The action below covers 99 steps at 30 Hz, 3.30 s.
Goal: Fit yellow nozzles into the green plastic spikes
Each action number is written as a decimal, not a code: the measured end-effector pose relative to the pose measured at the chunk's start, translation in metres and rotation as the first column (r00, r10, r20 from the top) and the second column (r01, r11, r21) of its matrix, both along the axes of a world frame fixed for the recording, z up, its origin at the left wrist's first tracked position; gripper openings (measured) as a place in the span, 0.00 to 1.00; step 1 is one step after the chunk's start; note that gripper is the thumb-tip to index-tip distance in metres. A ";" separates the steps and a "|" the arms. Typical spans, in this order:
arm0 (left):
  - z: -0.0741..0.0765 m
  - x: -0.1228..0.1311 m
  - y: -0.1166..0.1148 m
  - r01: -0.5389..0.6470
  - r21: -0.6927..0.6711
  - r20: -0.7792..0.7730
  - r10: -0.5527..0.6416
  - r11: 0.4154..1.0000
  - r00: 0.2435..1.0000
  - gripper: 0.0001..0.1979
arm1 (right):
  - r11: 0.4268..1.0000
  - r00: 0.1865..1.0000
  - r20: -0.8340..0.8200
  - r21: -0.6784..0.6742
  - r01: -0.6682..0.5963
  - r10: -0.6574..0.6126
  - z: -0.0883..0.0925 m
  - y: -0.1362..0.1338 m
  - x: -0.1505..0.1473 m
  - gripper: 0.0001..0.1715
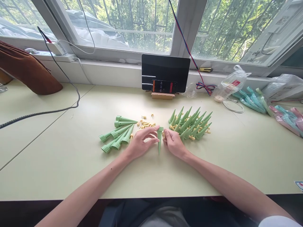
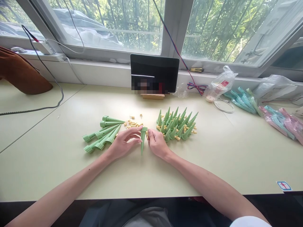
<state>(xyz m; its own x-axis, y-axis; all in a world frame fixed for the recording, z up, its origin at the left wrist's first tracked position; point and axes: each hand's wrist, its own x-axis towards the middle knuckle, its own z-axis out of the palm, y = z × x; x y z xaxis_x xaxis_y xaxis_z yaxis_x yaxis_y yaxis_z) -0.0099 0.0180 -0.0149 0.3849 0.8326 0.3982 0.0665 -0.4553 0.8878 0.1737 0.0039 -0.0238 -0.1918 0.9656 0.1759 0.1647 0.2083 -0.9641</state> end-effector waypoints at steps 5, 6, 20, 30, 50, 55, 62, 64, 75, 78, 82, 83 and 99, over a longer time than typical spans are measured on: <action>0.000 0.000 0.000 -0.002 0.008 -0.006 0.002 1.000 1.000 0.19 | 1.000 1.000 -0.009 -0.011 0.004 -0.004 0.001 0.000 0.000 0.29; 0.000 0.000 0.000 0.000 0.003 -0.006 0.000 1.000 1.000 0.20 | 1.000 1.000 -0.010 -0.010 0.008 -0.008 0.000 0.000 0.000 0.29; 0.009 0.004 0.000 0.129 -0.313 0.155 -0.083 0.941 0.984 0.24 | 0.998 0.998 -0.030 -0.034 0.059 -0.060 0.002 -0.002 -0.003 0.27; 0.009 0.004 0.002 0.172 -0.453 0.204 -0.086 0.875 0.975 0.28 | 0.999 0.999 -0.014 -0.020 -0.034 0.033 0.004 -0.004 -0.002 0.27; 0.013 -0.003 0.006 0.209 -0.649 0.170 -0.129 0.731 0.977 0.30 | 0.997 0.997 0.027 0.013 -0.069 0.069 0.011 -0.007 -0.002 0.26; 0.016 -0.003 0.005 0.200 -0.648 0.139 -0.144 0.735 0.980 0.29 | 0.996 0.996 0.027 0.016 -0.084 0.083 0.012 -0.007 -0.002 0.27; 0.015 -0.003 0.005 0.240 -0.654 0.199 -0.143 0.717 0.970 0.30 | 0.995 0.995 0.012 0.022 -0.100 0.100 0.013 -0.007 -0.002 0.27; 0.015 -0.002 0.006 0.257 -0.660 0.232 -0.134 0.706 0.963 0.30 | 0.994 0.995 0.013 0.030 -0.102 0.101 0.013 -0.007 -0.002 0.27; 0.019 -0.003 0.005 0.233 -0.695 0.196 -0.132 0.680 0.972 0.32 | 0.994 0.994 0.016 0.026 -0.110 0.110 0.011 -0.007 -0.003 0.28; 0.018 -0.003 0.006 0.239 -0.693 0.202 -0.135 0.681 0.970 0.32 | 0.993 0.993 0.023 0.026 -0.114 0.114 0.012 -0.007 -0.003 0.28; 0.017 -0.004 0.007 0.250 -0.689 0.217 -0.136 0.680 0.967 0.31 | 0.993 0.993 0.030 0.033 -0.117 0.116 0.013 -0.008 -0.002 0.28; 0.017 -0.004 0.007 0.252 -0.687 0.217 -0.139 0.681 0.966 0.30 | 0.993 0.993 0.030 0.034 -0.117 0.116 0.013 -0.008 -0.003 0.28; 0.016 -0.003 0.008 0.251 -0.720 0.220 -0.130 0.647 0.967 0.31 | 0.992 0.993 0.022 0.040 -0.116 0.116 0.012 -0.007 -0.003 0.29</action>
